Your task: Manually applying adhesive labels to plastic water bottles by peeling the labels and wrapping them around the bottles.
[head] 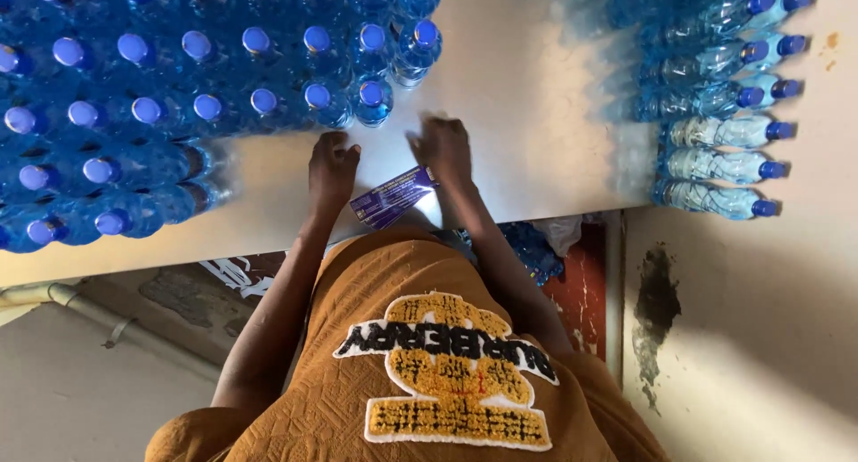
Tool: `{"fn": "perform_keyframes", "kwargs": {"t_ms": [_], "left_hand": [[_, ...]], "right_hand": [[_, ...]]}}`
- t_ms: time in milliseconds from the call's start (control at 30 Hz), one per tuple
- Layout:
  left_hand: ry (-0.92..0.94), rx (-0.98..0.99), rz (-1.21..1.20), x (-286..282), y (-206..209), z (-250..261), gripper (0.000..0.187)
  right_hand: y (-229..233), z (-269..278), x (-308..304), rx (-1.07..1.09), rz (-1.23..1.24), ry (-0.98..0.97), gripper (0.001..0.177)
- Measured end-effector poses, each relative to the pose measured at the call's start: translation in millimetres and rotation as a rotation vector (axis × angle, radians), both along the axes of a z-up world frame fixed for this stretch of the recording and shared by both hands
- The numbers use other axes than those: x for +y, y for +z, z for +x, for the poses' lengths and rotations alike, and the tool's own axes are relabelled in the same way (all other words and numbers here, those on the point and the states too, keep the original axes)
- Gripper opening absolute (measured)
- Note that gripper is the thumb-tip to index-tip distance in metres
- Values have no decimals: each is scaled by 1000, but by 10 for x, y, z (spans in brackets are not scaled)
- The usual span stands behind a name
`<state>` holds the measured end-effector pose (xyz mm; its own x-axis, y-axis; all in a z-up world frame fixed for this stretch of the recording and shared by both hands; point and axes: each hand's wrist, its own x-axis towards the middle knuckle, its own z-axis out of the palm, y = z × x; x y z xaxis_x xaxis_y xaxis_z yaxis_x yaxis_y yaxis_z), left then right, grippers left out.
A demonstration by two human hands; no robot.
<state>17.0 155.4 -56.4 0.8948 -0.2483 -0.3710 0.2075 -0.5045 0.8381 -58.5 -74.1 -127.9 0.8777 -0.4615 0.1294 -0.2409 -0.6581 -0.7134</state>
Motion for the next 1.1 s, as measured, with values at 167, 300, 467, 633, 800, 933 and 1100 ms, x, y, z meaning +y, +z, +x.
{"fn": "perform_keyframes", "kwargs": {"t_ms": [167,300,467,633,800,933,1100], "left_hand": [[-247,147,75,-8,-168,-166,37],[-355,171,91,-216,-200,-214,40],[-484,-86,-59,-461,127,-123,26],[-706,-230,-123,-982,302,48,26],[-956,293,-281,-1268,973,127,41],[-588,351,-517,-1321,792,-10,27],[-487,133,-449,-1238,992,-148,21]], "right_hand": [[221,-708,-150,370,33,-8,43],[-232,-790,-212,248,-57,-55,21],[532,-777,-170,31,-1,39,36],[826,-931,-148,-93,74,101,35],[1554,-962,-88,-186,233,101,35],[1471,-1057,-107,-289,486,-163,25],[1336,-1030,-95,-382,815,-354,26]]}}
